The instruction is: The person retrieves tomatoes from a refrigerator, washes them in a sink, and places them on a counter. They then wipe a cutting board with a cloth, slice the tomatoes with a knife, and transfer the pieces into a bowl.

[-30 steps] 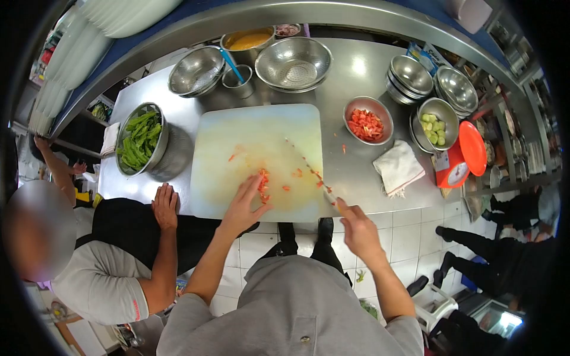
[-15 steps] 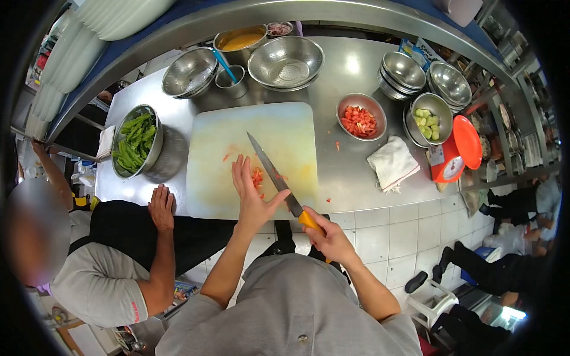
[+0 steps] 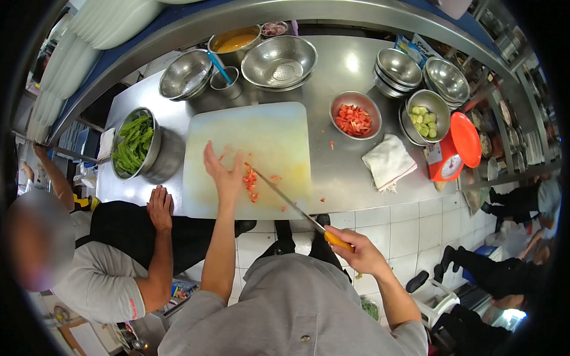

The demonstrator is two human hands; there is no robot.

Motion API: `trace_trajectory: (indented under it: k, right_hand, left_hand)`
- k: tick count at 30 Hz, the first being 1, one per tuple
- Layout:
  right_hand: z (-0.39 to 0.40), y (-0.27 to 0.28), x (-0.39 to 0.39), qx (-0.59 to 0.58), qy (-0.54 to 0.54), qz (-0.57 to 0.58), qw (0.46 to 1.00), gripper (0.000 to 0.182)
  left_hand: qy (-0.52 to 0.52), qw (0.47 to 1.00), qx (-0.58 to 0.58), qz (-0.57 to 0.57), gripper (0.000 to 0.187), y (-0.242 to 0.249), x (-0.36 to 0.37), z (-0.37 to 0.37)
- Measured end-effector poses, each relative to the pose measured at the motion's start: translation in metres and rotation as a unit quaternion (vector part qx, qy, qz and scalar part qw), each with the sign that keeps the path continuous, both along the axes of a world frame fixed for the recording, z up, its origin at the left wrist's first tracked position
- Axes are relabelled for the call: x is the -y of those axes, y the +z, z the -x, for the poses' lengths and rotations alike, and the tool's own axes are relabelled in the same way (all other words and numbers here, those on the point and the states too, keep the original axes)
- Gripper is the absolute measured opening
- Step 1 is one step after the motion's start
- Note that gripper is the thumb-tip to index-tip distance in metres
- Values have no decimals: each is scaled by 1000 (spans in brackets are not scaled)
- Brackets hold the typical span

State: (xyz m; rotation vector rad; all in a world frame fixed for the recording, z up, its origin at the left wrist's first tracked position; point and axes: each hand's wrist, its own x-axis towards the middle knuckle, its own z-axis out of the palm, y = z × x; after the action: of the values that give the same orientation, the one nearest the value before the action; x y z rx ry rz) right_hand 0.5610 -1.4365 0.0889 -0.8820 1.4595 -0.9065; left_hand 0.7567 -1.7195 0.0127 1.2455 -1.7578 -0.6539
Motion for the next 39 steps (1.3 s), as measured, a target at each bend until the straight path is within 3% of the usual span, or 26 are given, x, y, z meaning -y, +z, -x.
trace_trajectory:
  k: [2,3,5,6,9,10,14,17,19,20,22,25,29,31,34,39]
  right_hand:
    - [-1,-1,0,-268,56,124,954,57]
    - [-6,0,5,-268,49,122,955,57]
    - [-23,4,28,-441,24,127,888,57]
    - [-26,2,38,-459,24,144,877,61]
    - [-37,7,55,-506,29,146,850,67]
    - [-37,8,54,-507,38,154,847,70]
    - [-22,17,28,-478,27,140,867,73]
    - [-2,32,-7,-459,7,112,881,70]
    - [11,40,-27,-403,-15,84,911,60]
    - [16,38,-31,-403,-15,86,911,60]
    - [22,33,-35,-379,-23,64,923,49]
    - [21,10,-10,-410,-36,88,907,43]
    - [20,-26,43,-413,-30,95,905,39]
    - [22,-35,64,-428,-1,126,895,41]
    - [28,-35,72,-436,57,139,888,41]
    - [34,-14,25,-383,97,140,908,41]
  left_hand:
    - [37,999,-3,-18,88,12,-5,-3]
    - [-21,999,29,29,89,14,-14,0]
    - [-121,984,103,77,94,27,-54,10]
    - [-160,973,143,80,97,36,-76,22]
    - [-129,974,179,47,103,32,-97,43]
    - [-109,985,128,46,103,23,-91,43]
    - [-51,988,139,33,103,8,-61,23]
    - [-17,992,125,17,91,-13,-32,0]
    - [-67,985,155,-18,68,-34,-17,-11]
    - [-66,986,155,-17,68,-38,-16,-12]
    - [-157,971,179,1,46,-46,-17,-15]
    - [-238,963,126,-28,35,-41,-36,-18]
    - [-264,959,101,-14,30,-3,-54,-24]
    - [-219,973,63,-37,26,8,-55,-40]
    - [-153,986,66,-29,25,-8,-42,-71]
    - [-160,982,87,-45,36,-24,-46,-77]
